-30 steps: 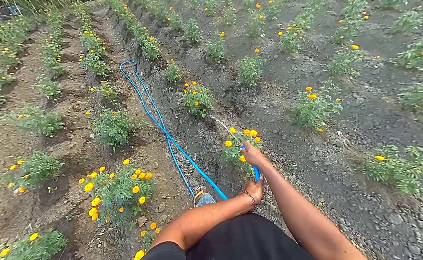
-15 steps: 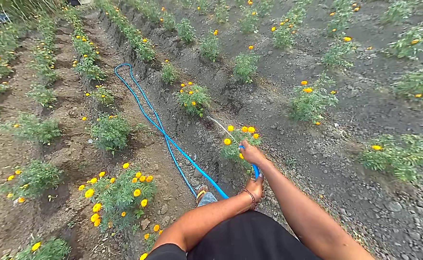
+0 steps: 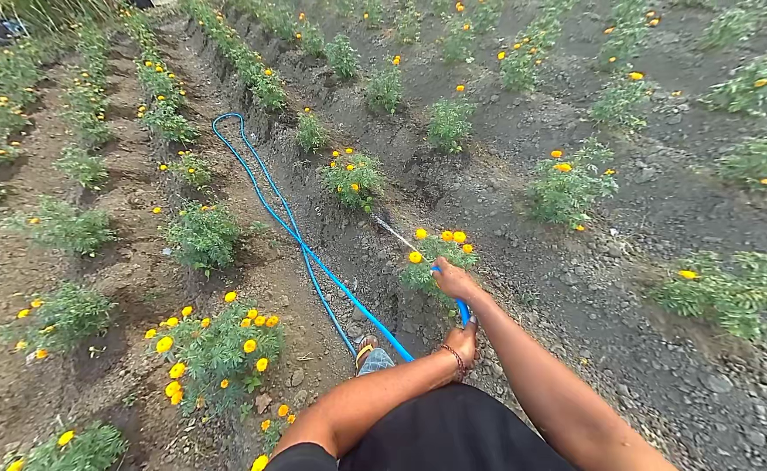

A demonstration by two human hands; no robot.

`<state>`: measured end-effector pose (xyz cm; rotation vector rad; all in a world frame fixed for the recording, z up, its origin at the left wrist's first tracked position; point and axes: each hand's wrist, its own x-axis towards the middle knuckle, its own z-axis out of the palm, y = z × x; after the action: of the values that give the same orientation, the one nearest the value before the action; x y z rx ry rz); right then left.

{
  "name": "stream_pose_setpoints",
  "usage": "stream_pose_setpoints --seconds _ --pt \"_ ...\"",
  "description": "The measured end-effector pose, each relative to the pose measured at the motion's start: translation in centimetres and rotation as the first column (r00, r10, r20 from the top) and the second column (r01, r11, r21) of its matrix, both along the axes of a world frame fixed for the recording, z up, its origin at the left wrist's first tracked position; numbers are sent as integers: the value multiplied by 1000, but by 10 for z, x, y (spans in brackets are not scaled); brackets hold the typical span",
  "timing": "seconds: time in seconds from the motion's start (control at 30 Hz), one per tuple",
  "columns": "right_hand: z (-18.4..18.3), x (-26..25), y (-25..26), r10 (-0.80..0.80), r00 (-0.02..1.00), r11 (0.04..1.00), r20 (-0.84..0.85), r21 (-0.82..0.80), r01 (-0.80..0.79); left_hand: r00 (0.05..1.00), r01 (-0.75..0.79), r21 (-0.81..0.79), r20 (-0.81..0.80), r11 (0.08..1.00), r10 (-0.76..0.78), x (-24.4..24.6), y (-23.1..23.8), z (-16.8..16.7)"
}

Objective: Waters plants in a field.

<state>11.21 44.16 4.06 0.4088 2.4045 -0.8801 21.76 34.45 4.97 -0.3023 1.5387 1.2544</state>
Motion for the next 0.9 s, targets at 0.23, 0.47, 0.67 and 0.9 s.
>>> stream_pose_setpoints --seconds 0.23,0.47,0.67,0.9 --pt "4 -4 -4 23 997 1000 -75 -13 -24 999 1 0 -41 1000 -1 -2 -3 1" --pt "6 -5 -9 25 996 1000 -85 -18 -26 999 -17 2 -30 1000 17 -3 -5 1" --pt "10 -5 -12 29 985 999 -171 -39 -36 996 -31 22 -79 999 33 -2 -7 -5" --pt "13 -4 -16 17 983 999 -182 -46 -26 995 -46 16 -84 999 47 -1 -9 -3"
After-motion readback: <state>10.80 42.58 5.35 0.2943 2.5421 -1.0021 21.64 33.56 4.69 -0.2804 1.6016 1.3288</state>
